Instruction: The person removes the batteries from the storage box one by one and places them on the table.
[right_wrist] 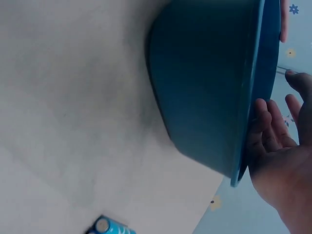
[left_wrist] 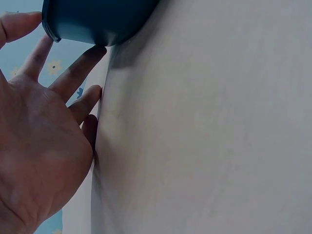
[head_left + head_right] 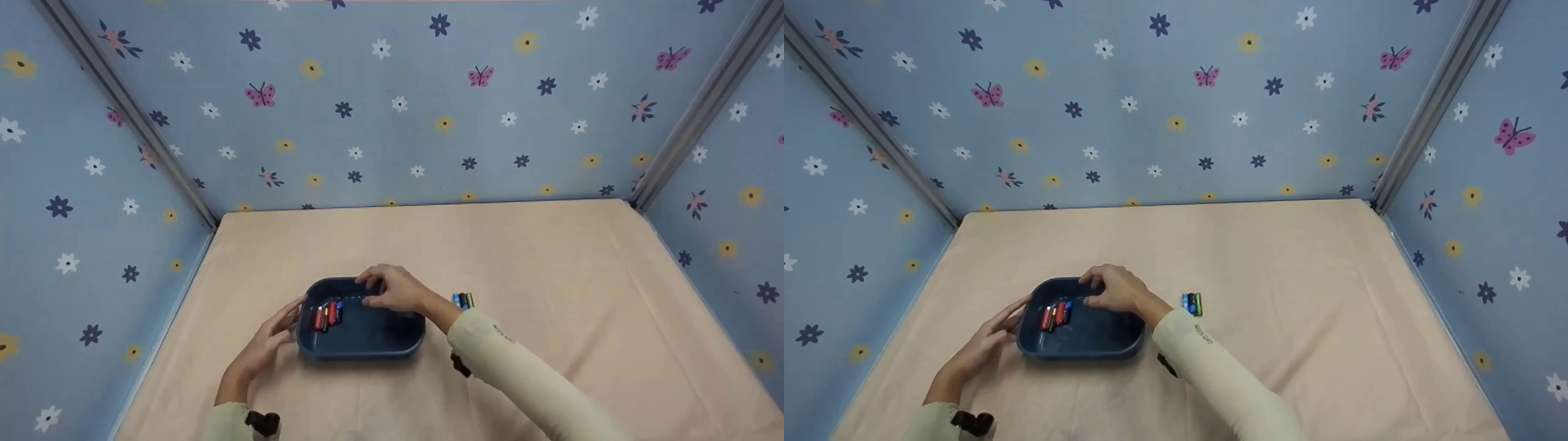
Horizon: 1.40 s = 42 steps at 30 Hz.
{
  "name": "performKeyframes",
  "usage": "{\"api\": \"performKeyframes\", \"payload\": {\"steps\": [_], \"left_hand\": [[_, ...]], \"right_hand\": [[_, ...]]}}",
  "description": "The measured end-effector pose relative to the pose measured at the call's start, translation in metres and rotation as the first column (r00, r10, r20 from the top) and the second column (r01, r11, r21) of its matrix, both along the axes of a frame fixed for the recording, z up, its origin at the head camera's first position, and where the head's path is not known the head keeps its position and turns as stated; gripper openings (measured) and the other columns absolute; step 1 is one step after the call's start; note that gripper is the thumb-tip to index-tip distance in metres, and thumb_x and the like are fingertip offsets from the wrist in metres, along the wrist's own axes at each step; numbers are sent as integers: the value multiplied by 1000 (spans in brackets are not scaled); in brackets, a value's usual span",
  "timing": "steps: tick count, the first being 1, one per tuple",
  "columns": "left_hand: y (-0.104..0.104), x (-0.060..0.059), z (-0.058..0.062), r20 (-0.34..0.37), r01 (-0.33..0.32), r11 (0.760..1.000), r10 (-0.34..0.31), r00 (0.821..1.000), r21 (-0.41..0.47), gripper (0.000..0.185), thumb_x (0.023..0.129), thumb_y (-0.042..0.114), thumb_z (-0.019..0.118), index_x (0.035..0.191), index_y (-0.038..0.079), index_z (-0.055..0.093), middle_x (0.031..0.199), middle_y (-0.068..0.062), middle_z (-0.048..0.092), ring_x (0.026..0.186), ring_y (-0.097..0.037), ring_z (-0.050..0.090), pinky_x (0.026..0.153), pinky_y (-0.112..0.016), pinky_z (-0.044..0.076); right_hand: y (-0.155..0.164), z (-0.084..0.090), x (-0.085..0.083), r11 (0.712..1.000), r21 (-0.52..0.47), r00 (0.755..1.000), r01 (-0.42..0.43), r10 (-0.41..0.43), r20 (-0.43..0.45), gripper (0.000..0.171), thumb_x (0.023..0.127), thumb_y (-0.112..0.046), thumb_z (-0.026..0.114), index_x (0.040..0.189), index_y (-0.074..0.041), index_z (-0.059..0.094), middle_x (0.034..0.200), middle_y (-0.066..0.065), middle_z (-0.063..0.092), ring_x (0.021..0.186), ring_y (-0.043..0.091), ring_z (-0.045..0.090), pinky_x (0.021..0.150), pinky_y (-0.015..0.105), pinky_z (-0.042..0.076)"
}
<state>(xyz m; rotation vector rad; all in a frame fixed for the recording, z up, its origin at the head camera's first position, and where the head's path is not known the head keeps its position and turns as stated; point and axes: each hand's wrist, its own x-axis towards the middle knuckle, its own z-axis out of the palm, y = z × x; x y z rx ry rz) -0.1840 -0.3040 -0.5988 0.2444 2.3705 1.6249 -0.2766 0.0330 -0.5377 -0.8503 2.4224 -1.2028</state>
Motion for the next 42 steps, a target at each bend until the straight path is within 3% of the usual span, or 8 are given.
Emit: {"api": "performKeyframes", "payload": {"steps": [9, 11, 15, 17, 22, 25, 37, 42], "left_hand": [[-1, 0, -1, 17, -9, 1000, 9, 1000, 1, 77, 104, 12, 51, 179, 18, 33, 183, -25, 36, 167, -55, 39, 131, -70, 38], [-2, 0, -1, 19, 0, 1000, 0, 1000, 6, 77, 105, 12, 50, 179, 18, 33, 184, -26, 34, 168, -56, 38, 130, -63, 43], [-2, -1, 0, 23, 16, 999, -17, 1000, 32, 75, 107, 8, 49, 180, 16, 31, 183, -27, 33, 168, -56, 37, 119, -36, 52], [-2, -1, 0, 24, 23, 999, -24, 999, 38, 76, 107, 5, 48, 180, 14, 30, 183, -28, 32, 169, -56, 36, 119, -35, 51], [-2, 0, 1, 39, 6, 1000, -7, 999, 29, 78, 105, 7, 51, 180, 17, 31, 185, -24, 31, 171, -54, 32, 133, -65, 38], [-1, 0, 0, 43, 1, 1000, -2, 999, 30, 79, 104, 7, 51, 180, 18, 31, 186, -23, 30, 172, -53, 30, 134, -74, 31], [-1, 1, -1, 40, -1, 999, -1, 999, 36, 77, 105, 5, 48, 180, 18, 32, 186, -22, 31, 172, -53, 31, 135, -74, 28], [-1, 1, 1, 44, -4, 1000, 3, 999, 29, 77, 106, 5, 48, 180, 18, 31, 185, -24, 31, 171, -53, 33, 133, -66, 37]], "right_hand": [[-19, -1, 1, 997, 7, 996, -83, 83, 35, 48, 102, -14, 81, 149, -8, 71, 144, 21, 72, 120, 38, 72, 107, 48, 60], [-23, -2, 1, 995, 25, 995, -100, 100, 31, 48, 102, -13, 81, 149, -9, 72, 144, 20, 72, 121, 39, 72, 106, 46, 60], [-32, -5, 1, 988, 83, 991, -133, 132, 22, 51, 101, -14, 83, 150, -10, 71, 146, 19, 71, 123, 41, 72, 105, 44, 60], [-36, -6, 0, 985, 109, 990, -138, 137, 14, 53, 100, -14, 83, 151, -11, 70, 146, 18, 71, 127, 39, 72, 106, 45, 60], [-45, -12, -2, 985, 137, 994, -108, 105, 29, 56, 99, -13, 85, 153, -13, 70, 147, 16, 75, 137, 33, 70, 116, 49, 57], [-49, -21, -3, 984, 161, 997, -76, 72, 32, 56, 98, -15, 86, 152, -16, 71, 144, 12, 77, 137, 27, 71, 119, 45, 57], [-70, -61, -8, 970, 236, 996, 61, -75, 50, 65, 89, -28, 96, 149, -20, 74, 129, 3, 82, 121, 20, 73, 111, 47, 59], [-75, -77, -13, 966, 244, 992, 83, -104, 72, 69, 86, -32, 98, 150, -21, 73, 125, -2, 82, 118, 18, 73, 108, 48, 60]]}}
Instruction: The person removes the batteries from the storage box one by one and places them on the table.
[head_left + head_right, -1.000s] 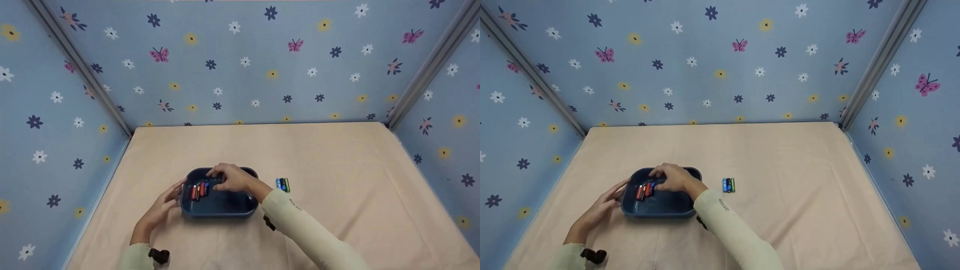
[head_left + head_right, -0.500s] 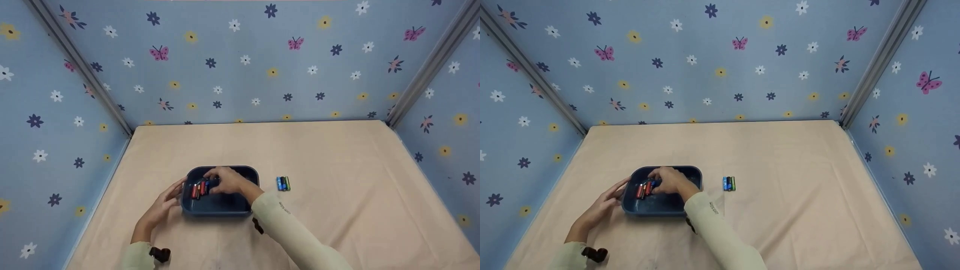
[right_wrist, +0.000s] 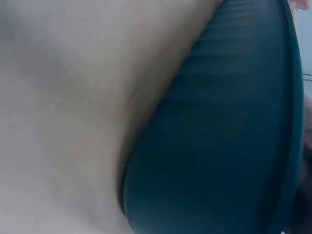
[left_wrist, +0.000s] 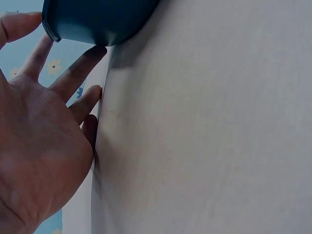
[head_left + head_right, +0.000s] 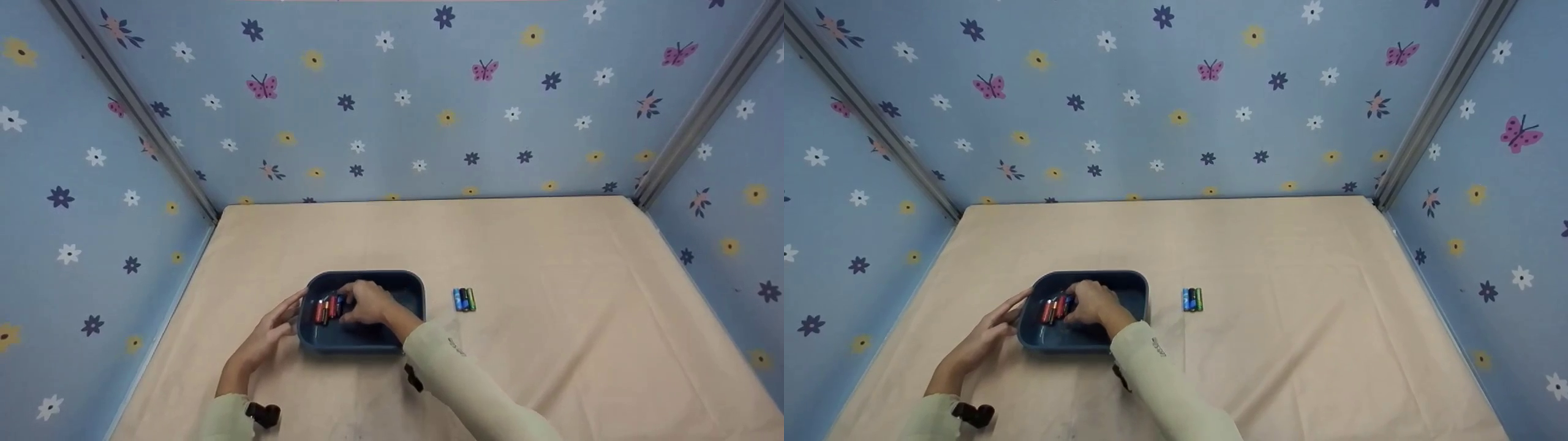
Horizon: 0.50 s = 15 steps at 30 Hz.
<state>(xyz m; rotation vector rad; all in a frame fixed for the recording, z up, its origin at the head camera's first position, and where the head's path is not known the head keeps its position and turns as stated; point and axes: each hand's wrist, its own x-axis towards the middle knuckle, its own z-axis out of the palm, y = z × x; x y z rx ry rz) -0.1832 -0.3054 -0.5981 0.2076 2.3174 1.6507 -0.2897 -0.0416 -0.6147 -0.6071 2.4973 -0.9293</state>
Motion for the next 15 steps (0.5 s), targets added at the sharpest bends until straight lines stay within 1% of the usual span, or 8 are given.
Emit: {"api": "performKeyframes", "payload": {"steps": [2, 4, 6, 8, 10, 12, 14, 15], "left_hand": [[0, 0, 1, -1, 0, 1000, 0, 1000, -2, 76, 106, 5, 47, 180, 16, 31, 184, -25, 32, 170, -53, 34, 130, -56, 43], [0, -1, 0, -4, 1, 1000, -1, 1000, 0, 75, 107, 6, 47, 179, 15, 31, 184, -26, 33, 170, -54, 35, 125, -44, 47], [-1, -1, -2, -12, 15, 1000, -14, 1000, 8, 75, 107, 8, 47, 179, 15, 31, 184, -28, 32, 169, -55, 36, 120, -34, 48], [-3, -2, -4, -23, 26, 1000, -26, 999, 13, 75, 106, 10, 49, 179, 19, 33, 183, -29, 32, 168, -56, 37, 116, -27, 49], [-6, -2, -6, -55, 46, 999, -46, 997, 11, 74, 106, 11, 49, 179, 22, 35, 181, -32, 34, 166, -56, 41, 113, -24, 50], [-7, -2, -7, -62, 52, 999, -51, 997, 12, 74, 106, 12, 50, 178, 27, 37, 181, -32, 35, 165, -55, 43, 111, -22, 50], [-7, -2, -7, -59, 50, 999, -49, 997, 12, 75, 106, 11, 49, 178, 27, 37, 181, -31, 36, 165, -54, 44, 111, -22, 50], [-6, -2, -6, -57, 45, 999, -44, 997, 12, 75, 106, 11, 49, 178, 25, 36, 180, -31, 36, 165, -54, 44, 112, -24, 51]], "right_hand": [[-2, -3, 0, 1000, 3, 1000, 4, -4, -2, 70, 86, -32, 98, 150, -21, 73, 124, -2, 81, 117, 18, 74, 107, 48, 60], [-4, -6, 0, 1000, 5, 1000, 10, -10, -4, 70, 86, -33, 98, 151, -22, 73, 122, -3, 80, 114, 18, 73, 105, 47, 60], [-6, -11, -1, 1000, 8, 1000, 20, -20, -5, 71, 86, -35, 99, 150, -23, 73, 120, -5, 78, 111, 16, 71, 102, 47, 60], [-8, -15, -1, 1000, 9, 1000, 28, -28, -6, 71, 85, -36, 99, 150, -24, 73, 119, -5, 76, 109, 15, 69, 101, 47, 59], [-9, -18, 0, 999, 8, 999, 36, -36, -10, 70, 85, -38, 99, 149, -25, 74, 119, -4, 74, 108, 15, 67, 100, 47, 59], [-10, -17, 3, 999, 6, 999, 46, -45, -18, 67, 85, -37, 99, 146, -25, 76, 119, -3, 73, 107, 16, 67, 98, 47, 59], [-11, -11, 7, 998, 12, 998, 56, -56, -19, 63, 85, -35, 99, 144, -26, 76, 120, -1, 72, 108, 17, 68, 99, 48, 59], [-11, -10, 9, 998, 16, 998, 60, -59, -23, 61, 86, -34, 99, 143, -26, 77, 121, -1, 72, 108, 17, 68, 98, 47, 59]]}}
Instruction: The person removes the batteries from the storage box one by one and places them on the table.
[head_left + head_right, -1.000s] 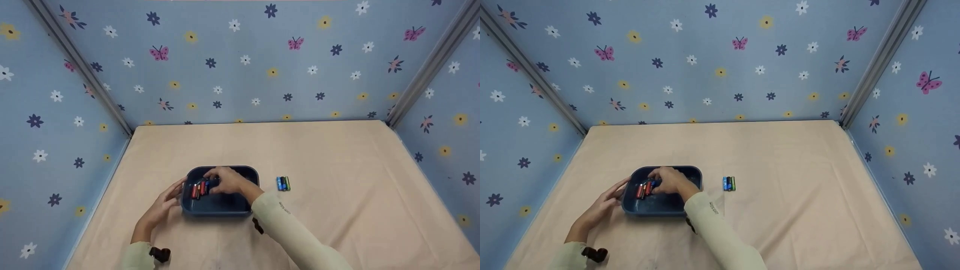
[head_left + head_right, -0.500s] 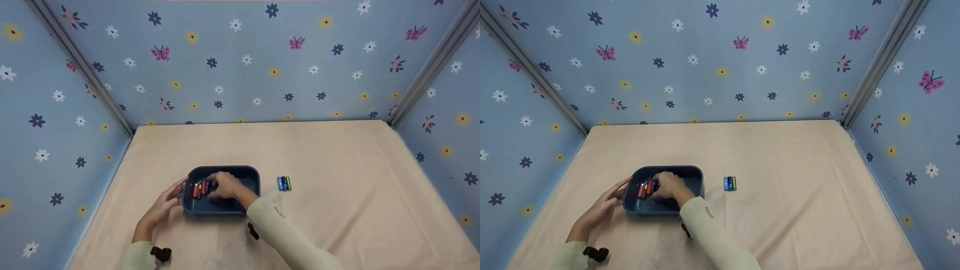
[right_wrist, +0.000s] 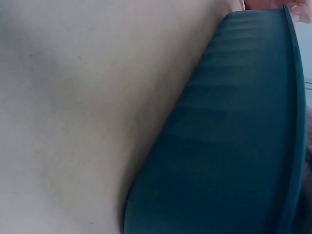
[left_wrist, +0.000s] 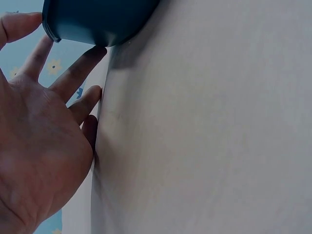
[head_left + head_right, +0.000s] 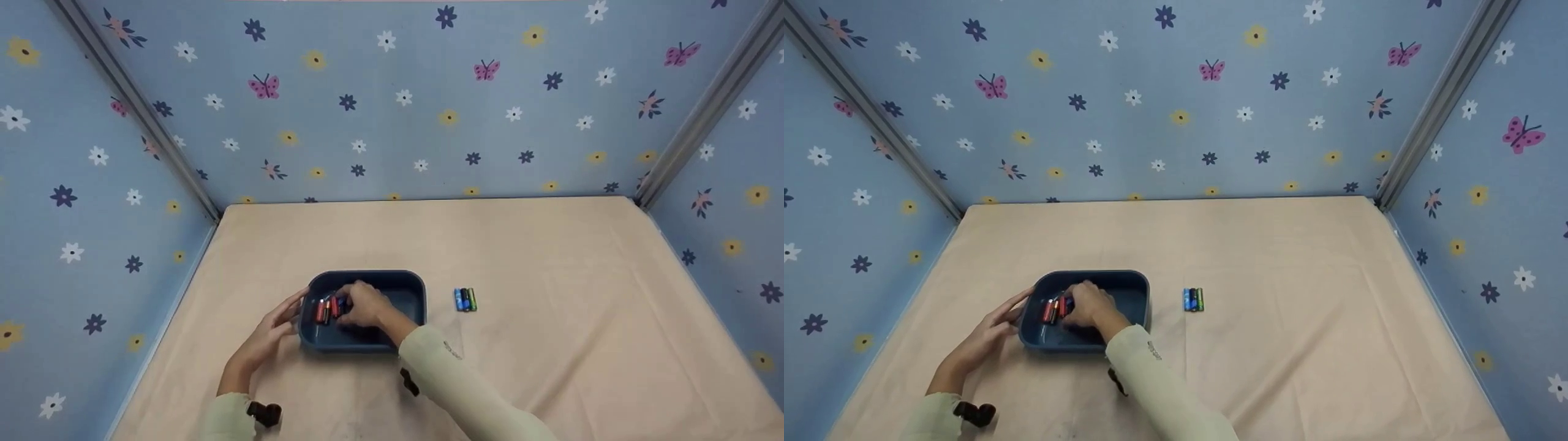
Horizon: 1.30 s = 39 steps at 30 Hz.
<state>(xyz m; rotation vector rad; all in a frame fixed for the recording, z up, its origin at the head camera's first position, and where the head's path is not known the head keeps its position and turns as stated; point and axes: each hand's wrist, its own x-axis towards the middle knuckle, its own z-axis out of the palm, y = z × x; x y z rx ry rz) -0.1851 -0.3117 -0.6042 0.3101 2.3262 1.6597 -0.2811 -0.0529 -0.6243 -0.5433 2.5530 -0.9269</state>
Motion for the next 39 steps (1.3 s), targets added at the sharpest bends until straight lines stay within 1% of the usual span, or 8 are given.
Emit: {"api": "performKeyframes", "payload": {"steps": [4, 8, 10, 16, 21, 27, 34, 39], "left_hand": [[5, 1, 3, 32, -21, 1000, 21, 999, -3, 76, 106, 7, 48, 179, 18, 32, 182, -27, 35, 167, -55, 39, 125, -41, 47], [7, 1, 4, 36, -39, 999, 39, 999, -7, 75, 107, 6, 48, 179, 16, 33, 183, -26, 35, 168, -54, 38, 132, -61, 38], [8, 1, 4, 36, -43, 999, 43, 998, -7, 74, 107, 6, 48, 179, 17, 33, 183, -25, 36, 168, -54, 39, 132, -65, 36], [8, 2, 5, 47, -42, 999, 42, 998, -8, 77, 105, 6, 49, 179, 18, 32, 185, -23, 32, 171, -53, 34, 134, -70, 33], [7, 1, 4, 63, -54, 998, 55, 997, -11, 78, 105, 6, 51, 179, 18, 33, 186, -23, 31, 172, -52, 32, 135, -70, 32], [7, 2, 6, 54, -56, 998, 56, 997, -14, 79, 102, 4, 51, 179, 16, 33, 183, -27, 33, 169, -54, 36, 132, -66, 38], [7, 2, 6, 47, -58, 998, 59, 997, -18, 79, 102, 4, 52, 179, 16, 34, 183, -26, 35, 169, -54, 36, 132, -67, 37], [8, 3, 7, 44, -60, 998, 60, 997, -14, 79, 103, 4, 52, 179, 16, 34, 184, -25, 34, 170, -54, 35, 133, -69, 34]], "right_hand": [[0, 18, 11, 999, 35, 1000, 12, -12, -11, 55, 90, -28, 96, 141, -25, 76, 124, 2, 71, 107, 18, 68, 99, 49, 60], [3, 41, 24, 998, 52, 1000, 25, -25, 5, 53, 93, -25, 93, 142, -20, 75, 135, 8, 70, 117, 25, 69, 108, 57, 59], [1, 37, 24, 997, 64, 999, 33, -32, -13, 52, 93, -24, 93, 141, -22, 74, 138, 8, 69, 121, 27, 70, 109, 58, 59], [3, 19, 14, 997, 73, 1000, 8, -6, -22, 51, 92, -17, 89, 140, -28, 73, 135, 6, 69, 117, 27, 70, 103, 57, 59], [11, 24, 9, 996, 75, 998, -48, 46, 31, 52, 93, -10, 84, 139, -29, 72, 127, 4, 69, 110, 21, 65, 98, 51, 57], [21, 39, 10, 991, 65, 990, -116, 110, 89, 50, 93, -4, 84, 138, -22, 72, 116, 6, 73, 100, 19, 66, 91, 40, 59], [26, 41, 12, 987, 61, 985, -151, 145, 97, 50, 94, -1, 82, 139, -21, 72, 112, 5, 72, 96, 17, 65, 85, 35, 59], [29, 49, 17, 986, 58, 985, -159, 154, 83, 51, 93, -4, 87, 140, -20, 72, 114, 5, 75, 97, 15, 65, 90, 35, 59]]}}
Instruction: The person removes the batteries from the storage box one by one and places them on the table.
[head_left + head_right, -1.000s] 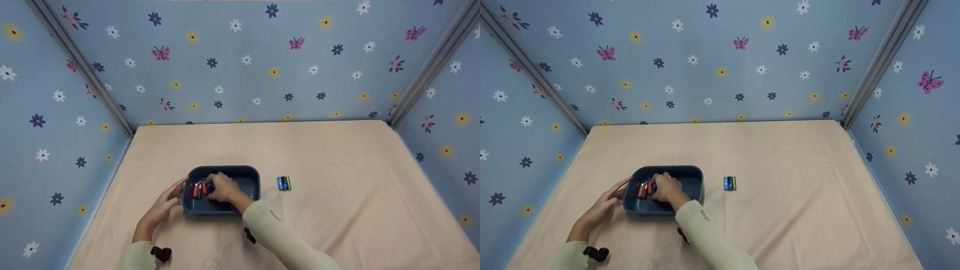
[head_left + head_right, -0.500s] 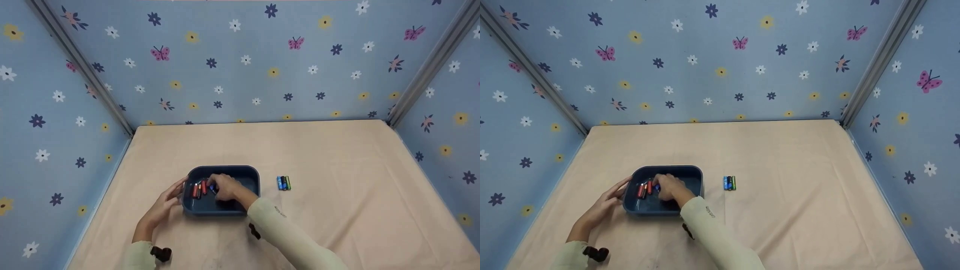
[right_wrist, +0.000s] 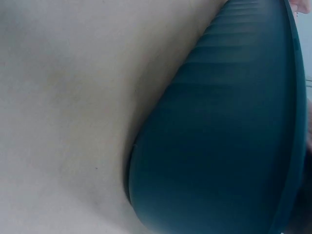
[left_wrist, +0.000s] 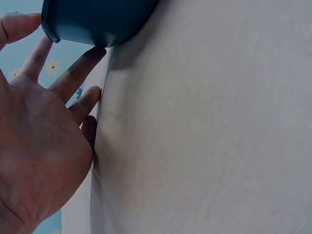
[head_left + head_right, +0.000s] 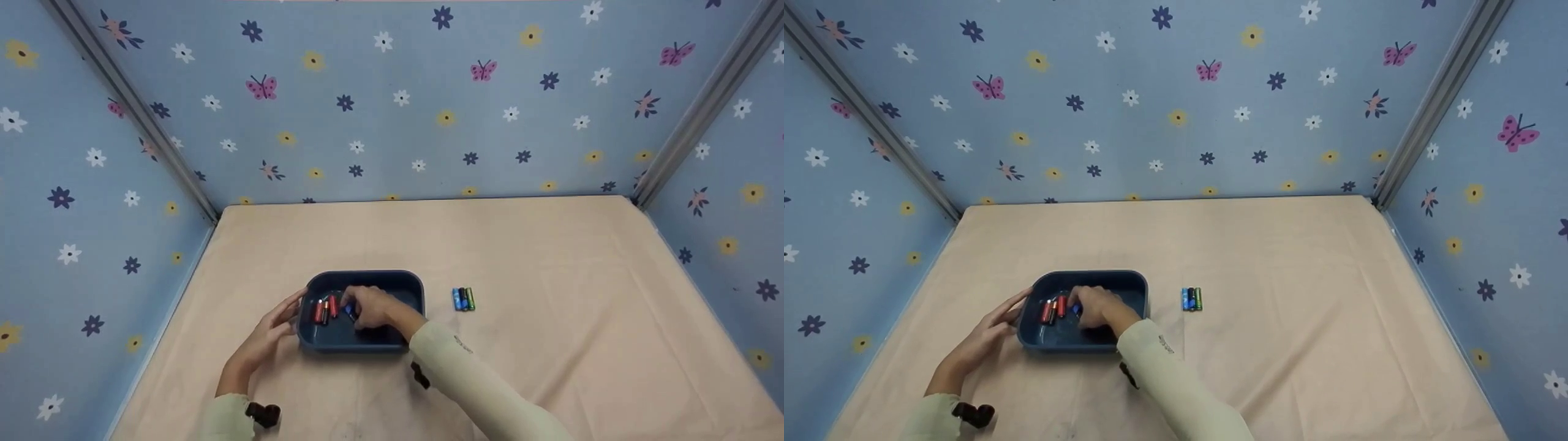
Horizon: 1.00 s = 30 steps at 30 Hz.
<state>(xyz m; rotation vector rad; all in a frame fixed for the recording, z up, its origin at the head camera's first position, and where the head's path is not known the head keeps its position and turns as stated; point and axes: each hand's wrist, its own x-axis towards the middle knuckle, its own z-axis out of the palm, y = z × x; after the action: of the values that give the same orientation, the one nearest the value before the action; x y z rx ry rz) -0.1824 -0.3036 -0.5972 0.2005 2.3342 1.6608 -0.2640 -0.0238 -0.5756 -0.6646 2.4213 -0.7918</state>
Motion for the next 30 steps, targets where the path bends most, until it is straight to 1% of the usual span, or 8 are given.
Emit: {"api": "performKeyframes", "payload": {"steps": [2, 4, 7, 14, 17, 20, 26, 30], "left_hand": [[0, 0, 0, 0, 0, 1000, 0, 1000, 1, 79, 103, 4, 52, 179, 16, 34, 184, -25, 33, 170, -54, 35, 134, -71, 32], [0, -1, -1, 5, -5, 1000, 5, 1000, -3, 79, 103, 4, 51, 179, 17, 34, 185, -23, 33, 171, -53, 34, 135, -72, 29], [0, -2, -4, 4, -1, 1000, 1, 1000, -2, 78, 104, 3, 48, 179, 17, 33, 185, -23, 33, 169, -54, 36, 134, -68, 33], [-1, -2, -5, -1, 9, 1000, -9, 1000, 8, 75, 107, 3, 47, 179, 16, 32, 183, -26, 34, 167, -54, 40, 115, -23, 47], [-1, -3, -5, 1, 16, 1000, -16, 1000, 13, 75, 107, 3, 46, 179, 15, 32, 183, -27, 34, 167, -55, 39, 111, -17, 47], [-1, -2, -4, -1, 14, 1000, -14, 1000, 2, 76, 106, 4, 47, 179, 15, 32, 182, -27, 36, 167, -55, 39, 118, -26, 47], [0, -1, -1, -8, 11, 1000, -11, 1000, -12, 76, 105, 6, 50, 179, 14, 33, 182, -27, 37, 167, -54, 40, 133, -64, 36], [0, -1, -1, -6, 6, 1000, -6, 1000, -9, 76, 105, 7, 50, 179, 14, 33, 181, -27, 39, 167, -54, 40, 132, -64, 38]], "right_hand": [[1, 4, 2, 1000, -7, 1000, 2, -2, 3, 51, 93, -6, 89, 139, -17, 72, 116, 7, 76, 97, 14, 65, 93, 35, 60], [1, -8, -3, 1000, 1, 1000, 6, -6, -13, 52, 92, -9, 90, 139, -19, 71, 114, 3, 76, 97, 13, 65, 93, 34, 59], [3, -7, -4, 999, -31, 1000, -4, 3, -6, 52, 91, -9, 91, 139, -16, 71, 110, 4, 76, 92, 11, 63, 90, 32, 57], [9, 14, -2, 995, -95, 1000, -14, 16, 20, 51, 91, -4, 88, 139, -12, 71, 102, 0, 70, 90, 10, 59, 87, 28, 50], [11, 17, -4, 992, -125, 1000, -16, 17, 13, 51, 91, -3, 87, 138, -12, 71, 101, -1, 68, 90, 11, 59, 86, 28, 50], [13, 16, -5, 985, -172, 1000, -21, 21, -3, 50, 90, -4, 86, 136, -12, 70, 99, -2, 67, 88, 10, 59, 85, 27, 50], [17, 11, -4, 948, -319, 1000, 5, -3, 7, 48, 90, -2, 85, 135, -10, 68, 98, -3, 65, 84, 10, 57, 82, 25, 48], [19, 12, -2, 911, -410, 1000, 29, -22, 21, 50, 89, 0, 85, 135, -6, 68, 97, -2, 63, 82, 11, 56, 78, 23, 46]]}}
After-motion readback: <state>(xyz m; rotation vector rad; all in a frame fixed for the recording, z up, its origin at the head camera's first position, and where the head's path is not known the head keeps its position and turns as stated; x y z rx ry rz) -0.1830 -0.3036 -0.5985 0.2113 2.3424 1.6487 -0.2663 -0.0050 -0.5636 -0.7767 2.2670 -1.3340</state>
